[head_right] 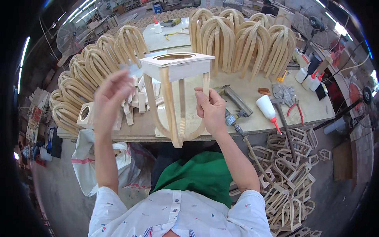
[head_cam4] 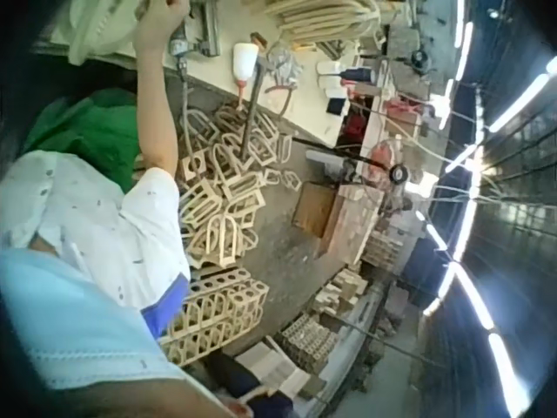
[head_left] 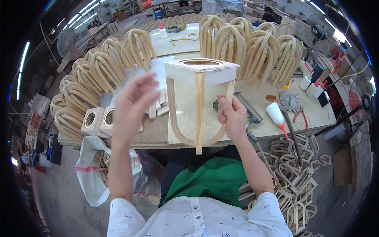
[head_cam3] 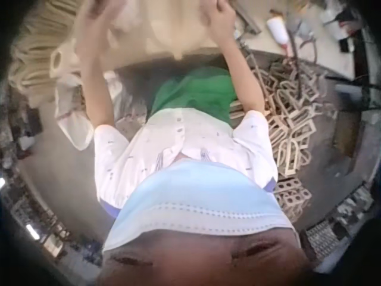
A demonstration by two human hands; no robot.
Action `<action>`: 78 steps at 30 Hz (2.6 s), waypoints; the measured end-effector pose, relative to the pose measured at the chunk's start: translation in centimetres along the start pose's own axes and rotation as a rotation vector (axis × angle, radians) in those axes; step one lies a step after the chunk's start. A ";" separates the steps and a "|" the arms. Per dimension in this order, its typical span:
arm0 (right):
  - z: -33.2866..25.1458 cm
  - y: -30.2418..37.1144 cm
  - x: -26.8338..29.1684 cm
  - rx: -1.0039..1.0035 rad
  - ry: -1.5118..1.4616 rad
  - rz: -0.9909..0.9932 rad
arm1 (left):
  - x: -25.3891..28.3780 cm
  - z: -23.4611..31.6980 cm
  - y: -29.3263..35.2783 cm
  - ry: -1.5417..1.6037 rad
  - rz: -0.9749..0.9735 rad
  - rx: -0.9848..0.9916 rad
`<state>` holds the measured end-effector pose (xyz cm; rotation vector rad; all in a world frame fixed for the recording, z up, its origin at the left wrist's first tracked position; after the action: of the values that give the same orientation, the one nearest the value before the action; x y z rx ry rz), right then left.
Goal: The person assembles small wooden frames by applying glue to the joints and securing them with a pneumatic nail gun. They use pliers to adjust the pieces and a sanding block to smooth the edges. The finished frames are placed on a nearby pallet.
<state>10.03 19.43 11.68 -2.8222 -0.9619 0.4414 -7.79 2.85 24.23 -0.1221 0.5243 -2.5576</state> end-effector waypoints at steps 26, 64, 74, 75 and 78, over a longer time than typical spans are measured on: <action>4.2 1.4 -3.6 -0.014 -0.107 0.182 | -7.0 -5.5 0.1 0.079 -0.031 0.149; 5.2 0.5 1.5 -0.126 0.325 0.031 | -8.6 -5.1 3.0 0.477 -0.305 0.265; 0.9 -2.0 18.0 0.284 1.686 0.427 | -5.5 -7.9 -0.1 0.245 -0.005 0.110; 0.5 -1.9 19.5 0.208 1.711 0.432 | -5.3 -8.2 -0.3 0.240 0.031 0.119; 0.0 -0.8 21.4 0.067 1.704 0.413 | -4.8 -8.8 -0.3 0.228 0.040 0.115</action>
<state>25.71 33.18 6.92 -2.0443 0.0461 -1.5651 -5.46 8.57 16.32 0.2214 0.4569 -2.5696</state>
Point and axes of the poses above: each hand's wrist, its own y-axis away from the middle knuckle, its own x-axis out of the back of the hand, z = x × y, the point moved 5 cm from there along -y, towards the middle knuckle, and after that the axes turned 15 degrees about y, right-handed, at the moved point
